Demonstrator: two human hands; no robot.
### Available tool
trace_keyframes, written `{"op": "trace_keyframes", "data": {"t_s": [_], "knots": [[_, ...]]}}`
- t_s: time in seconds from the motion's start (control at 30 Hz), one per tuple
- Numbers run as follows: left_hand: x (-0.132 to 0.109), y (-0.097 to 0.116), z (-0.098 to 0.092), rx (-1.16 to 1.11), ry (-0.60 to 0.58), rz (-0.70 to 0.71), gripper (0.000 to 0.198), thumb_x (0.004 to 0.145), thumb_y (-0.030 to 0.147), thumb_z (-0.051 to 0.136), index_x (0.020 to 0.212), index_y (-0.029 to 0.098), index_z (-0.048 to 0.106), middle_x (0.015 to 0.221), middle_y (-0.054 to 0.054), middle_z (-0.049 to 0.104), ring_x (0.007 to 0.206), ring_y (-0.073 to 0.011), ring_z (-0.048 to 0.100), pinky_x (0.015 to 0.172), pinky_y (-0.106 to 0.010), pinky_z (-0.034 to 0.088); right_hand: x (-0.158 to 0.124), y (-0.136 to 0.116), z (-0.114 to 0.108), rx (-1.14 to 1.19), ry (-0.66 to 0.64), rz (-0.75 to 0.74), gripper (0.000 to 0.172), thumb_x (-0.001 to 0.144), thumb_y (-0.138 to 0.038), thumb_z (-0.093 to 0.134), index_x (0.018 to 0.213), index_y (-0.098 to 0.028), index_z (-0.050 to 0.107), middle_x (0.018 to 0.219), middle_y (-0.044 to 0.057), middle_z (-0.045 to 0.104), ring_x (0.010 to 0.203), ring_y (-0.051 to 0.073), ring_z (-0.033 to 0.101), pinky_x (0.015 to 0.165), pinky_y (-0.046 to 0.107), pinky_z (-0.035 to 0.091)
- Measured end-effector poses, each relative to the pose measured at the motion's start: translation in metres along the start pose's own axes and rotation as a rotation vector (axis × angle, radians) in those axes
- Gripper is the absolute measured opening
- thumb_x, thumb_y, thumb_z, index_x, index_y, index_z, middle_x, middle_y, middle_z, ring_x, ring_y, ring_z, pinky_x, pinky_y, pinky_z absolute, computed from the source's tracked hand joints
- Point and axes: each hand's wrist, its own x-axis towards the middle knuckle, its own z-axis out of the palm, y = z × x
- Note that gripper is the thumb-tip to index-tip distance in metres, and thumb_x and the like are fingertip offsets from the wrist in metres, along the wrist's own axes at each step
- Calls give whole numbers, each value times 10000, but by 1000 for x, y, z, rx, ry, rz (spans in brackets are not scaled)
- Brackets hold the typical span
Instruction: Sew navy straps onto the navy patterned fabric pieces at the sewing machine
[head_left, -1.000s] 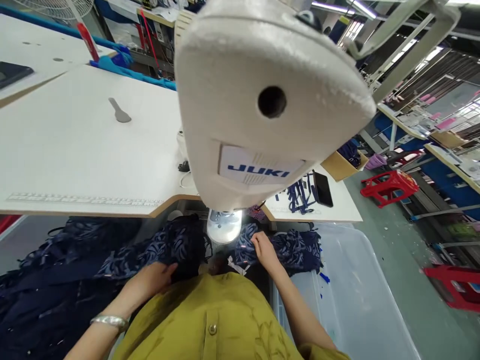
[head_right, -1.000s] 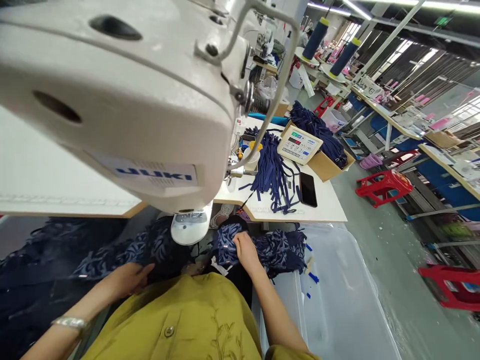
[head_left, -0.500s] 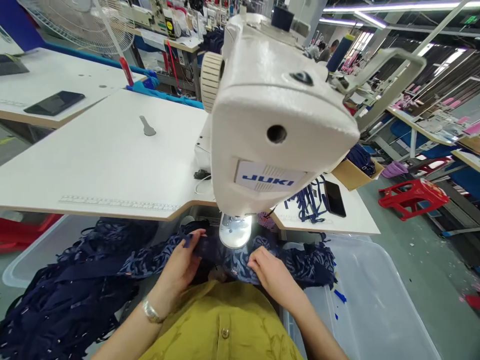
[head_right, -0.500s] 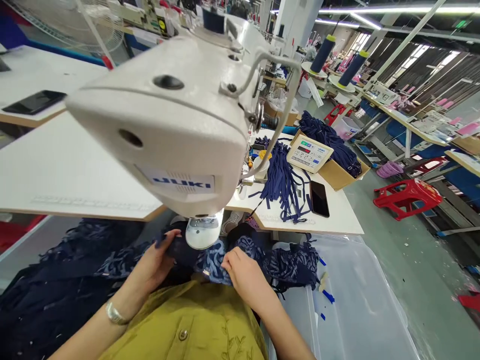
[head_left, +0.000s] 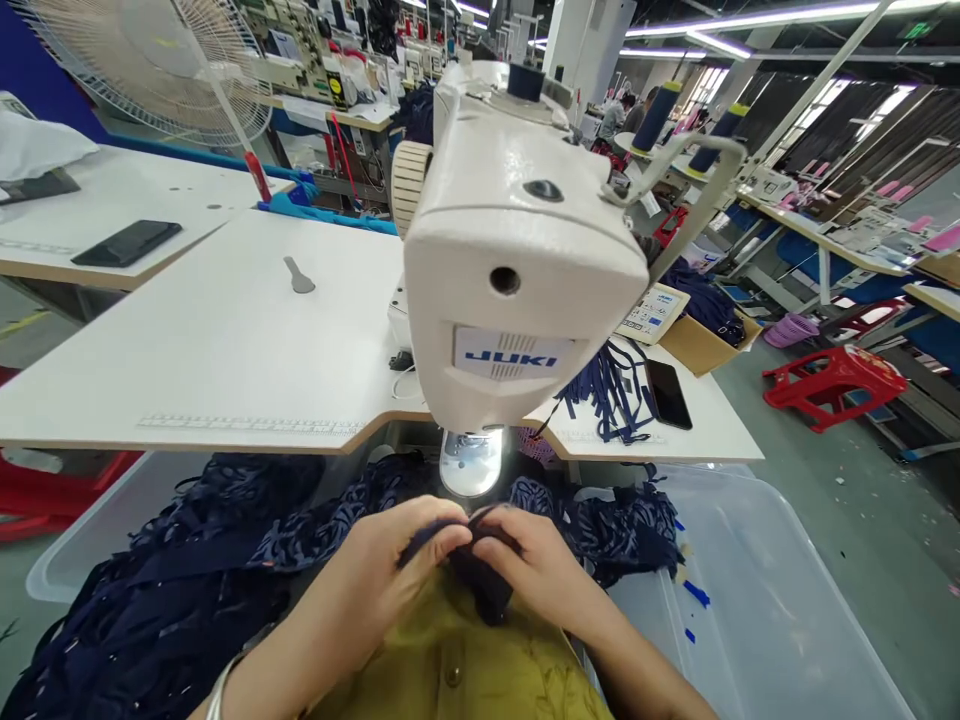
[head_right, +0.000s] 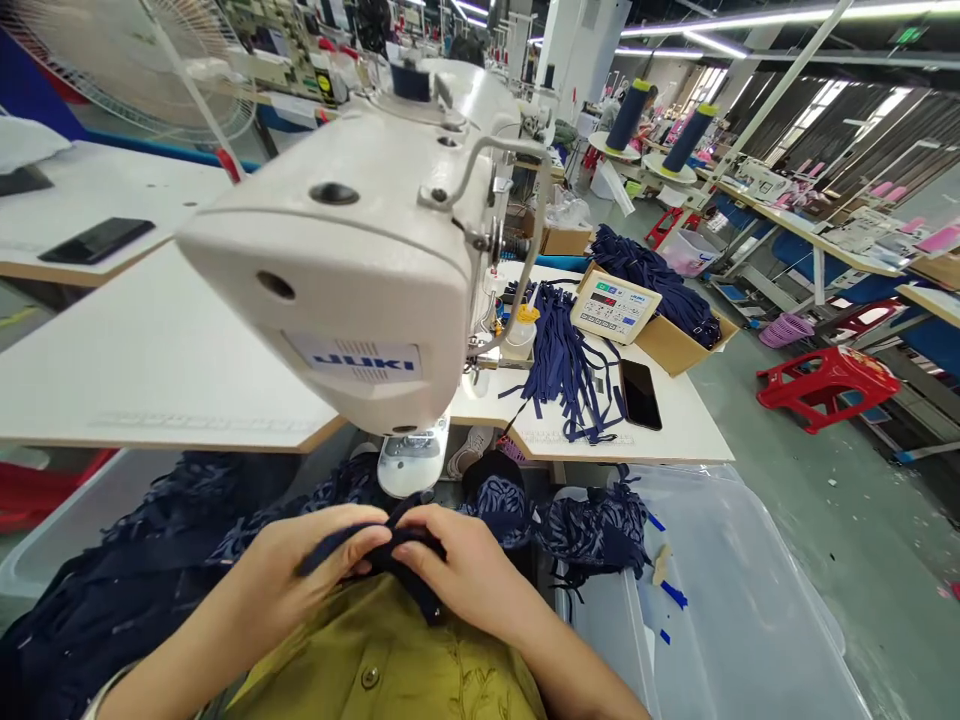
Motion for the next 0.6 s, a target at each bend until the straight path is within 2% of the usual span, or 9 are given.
{"op": "trace_keyframes", "data": {"t_s": [0.13, 0.2, 0.27, 0.33, 0.37, 0.4, 0.47, 0.53, 0.6], "knots": [[13, 9, 3, -91, -25, -39, 254, 893, 443, 514, 900, 240, 665, 766, 39, 712, 671, -124, 656, 622, -185, 505, -6, -5, -13, 163, 109, -12, 143, 888, -281, 584, 1002, -246, 661, 948, -17, 678, 740, 110, 595, 672, 197, 447], [18, 9, 6, -66, 31, -82, 276, 893, 475, 506, 935, 233, 631, 665, 55, 680, 574, -117, 638, 532, -185, 493, -2, -7, -20, 151, 209, 51, 110, 870, -295, 600, 936, -228, 657, 834, -27, 653, 663, 102, 553, 608, 196, 417], [21, 6, 9, 117, 277, -21, 288, 889, 478, 524, 1003, 223, 593, 680, 44, 678, 575, -126, 643, 528, -201, 498, 8, -8, -27, 83, 285, 106, 127, 883, -324, 574, 862, -215, 636, 706, -40, 590, 624, 105, 511, 585, 206, 384], [22, 2, 11, 416, 575, 195, 285, 874, 413, 585, 1065, 201, 581, 809, -8, 702, 701, -153, 672, 647, -242, 524, 21, -7, -34, 5, 293, 123, 170, 894, -356, 550, 824, -210, 600, 652, -49, 530, 612, 110, 481, 576, 218, 353], [23, 0, 11, 560, 656, 337, 285, 865, 354, 615, 1094, 187, 583, 897, -40, 707, 797, -170, 678, 742, -270, 523, 27, -6, -37, -30, 282, 121, 181, 889, -367, 555, 802, -209, 575, 645, -52, 510, 612, 112, 472, 572, 223, 339], [24, -2, 11, 677, 664, 470, 292, 862, 294, 628, 1126, 177, 583, 986, -66, 706, 906, -188, 670, 848, -304, 500, 33, -5, -40, -57, 265, 115, 191, 879, -369, 567, 780, -208, 547, 647, -54, 500, 617, 114, 469, 573, 227, 330], [27, -6, 12, 816, 543, 646, 301, 881, 206, 598, 1178, 162, 580, 1134, -87, 684, 1098, -209, 615, 1013, -352, 408, 43, -2, -43, -70, 226, 108, 198, 860, -367, 589, 773, -210, 505, 667, -58, 500, 628, 115, 475, 580, 231, 328], [30, -13, 15, 871, 420, 695, 286, 917, 183, 534, 1195, 136, 582, 1222, -99, 653, 1192, -210, 563, 1081, -362, 335, 50, 2, -45, -34, 201, 103, 199, 843, -367, 609, 802, -216, 487, 680, -63, 502, 633, 115, 482, 588, 231, 340], [33, -21, 18, 893, 395, 669, 281, 935, 195, 504, 1194, 127, 589, 1257, -108, 635, 1218, -210, 547, 1090, -366, 315, 53, 7, -46, 32, 206, 109, 188, 854, -366, 595, 866, -226, 470, 644, -79, 472, 597, 112, 462, 578, 230, 347]]}}
